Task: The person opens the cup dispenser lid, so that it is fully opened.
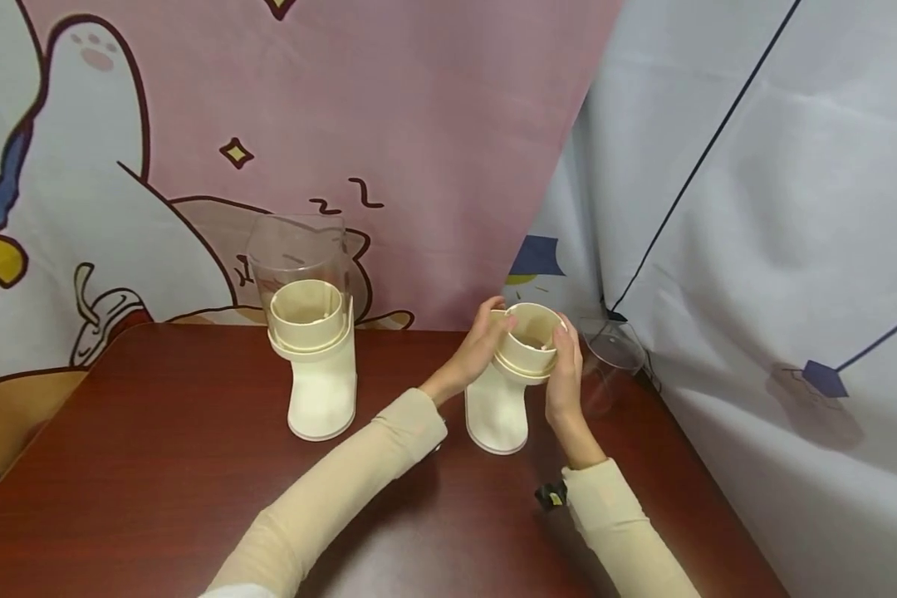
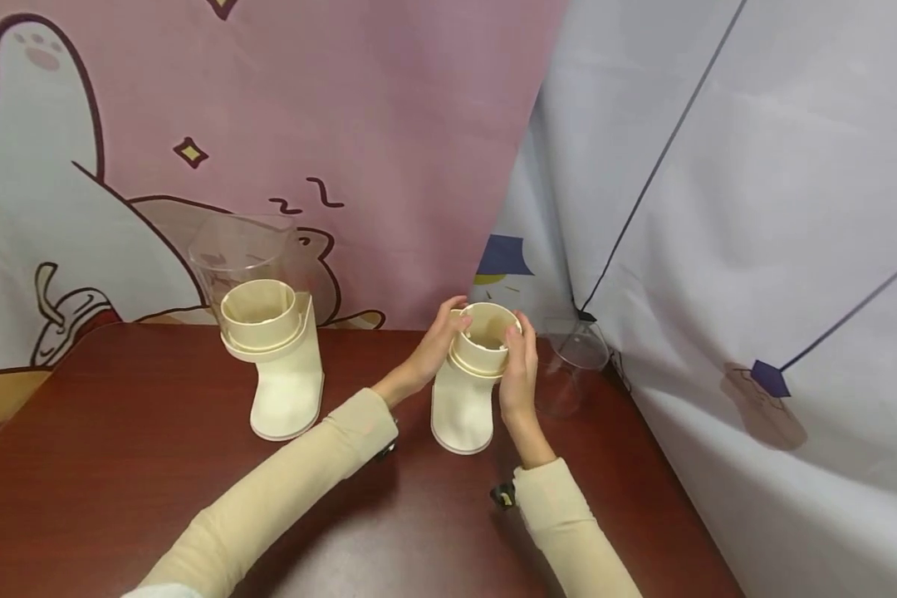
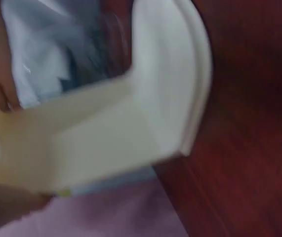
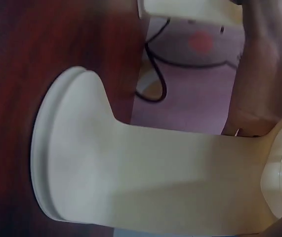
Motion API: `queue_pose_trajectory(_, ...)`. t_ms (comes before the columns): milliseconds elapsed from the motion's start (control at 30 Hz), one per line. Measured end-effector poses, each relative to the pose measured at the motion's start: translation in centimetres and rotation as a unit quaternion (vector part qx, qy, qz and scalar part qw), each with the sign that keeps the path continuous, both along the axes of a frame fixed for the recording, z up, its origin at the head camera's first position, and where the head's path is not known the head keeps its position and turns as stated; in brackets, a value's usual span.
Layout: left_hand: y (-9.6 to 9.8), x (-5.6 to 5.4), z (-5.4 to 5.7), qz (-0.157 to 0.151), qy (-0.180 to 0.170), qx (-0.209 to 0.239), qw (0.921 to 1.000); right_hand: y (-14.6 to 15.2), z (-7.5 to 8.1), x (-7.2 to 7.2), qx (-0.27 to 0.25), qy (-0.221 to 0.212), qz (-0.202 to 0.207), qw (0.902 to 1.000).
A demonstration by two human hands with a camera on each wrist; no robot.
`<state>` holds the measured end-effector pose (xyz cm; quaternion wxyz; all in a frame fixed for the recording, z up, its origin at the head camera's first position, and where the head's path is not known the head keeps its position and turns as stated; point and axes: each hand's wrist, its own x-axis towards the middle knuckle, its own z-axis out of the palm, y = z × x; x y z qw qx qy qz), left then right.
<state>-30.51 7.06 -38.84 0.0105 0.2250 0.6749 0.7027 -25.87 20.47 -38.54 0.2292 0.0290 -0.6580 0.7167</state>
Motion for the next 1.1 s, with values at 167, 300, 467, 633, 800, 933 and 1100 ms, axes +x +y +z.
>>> queue_pose_trajectory(167, 1.1, -2.9, 0.4, -0.003, -0.002, -0.011, 0.9999, 1.0, 0.2, -2.8, 0.011, 0.010, -0.017, 0.9997)
queue_pose_trajectory(300, 1.5, -3.9, 0.9, 0.014, 0.004, -0.037, 0.9992, 1.5, 0.5, -4.1, 0.016, 0.014, -0.021, 0.9996)
queue_pose_trajectory(467, 1.2, -3.5, 1.0, 0.040, -0.019, -0.060, 0.9972, 2.2, 0.4, -4.4, 0.041, -0.020, -0.001, 0.9989)
queue_pose_trajectory(633, 0.5, -1.4, 0.8, 0.047, -0.034, -0.047, 0.9972, 3.6, -0.2, -3.4, 0.028, -0.030, 0.058, 0.9975)
queue_pose_trajectory(800, -1.4, 2.1, 0.1, 0.018, -0.025, -0.056, 0.9979, 4.7, -0.9, -0.1, -0.037, -0.042, 0.072, 0.9959)
queue_pose_trajectory(933, -3.9, 5.2, -0.4, -0.008, -0.013, -0.050, 0.9987, 4.4, -1.2, 3.3, -0.053, -0.027, 0.068, 0.9959)
queue_pose_trajectory(1100, -7.3, 9.5, -1.0, -0.041, -0.007, -0.030, 0.9987, 2.8, -1.6, 7.0, -0.044, -0.010, 0.063, 0.9969)
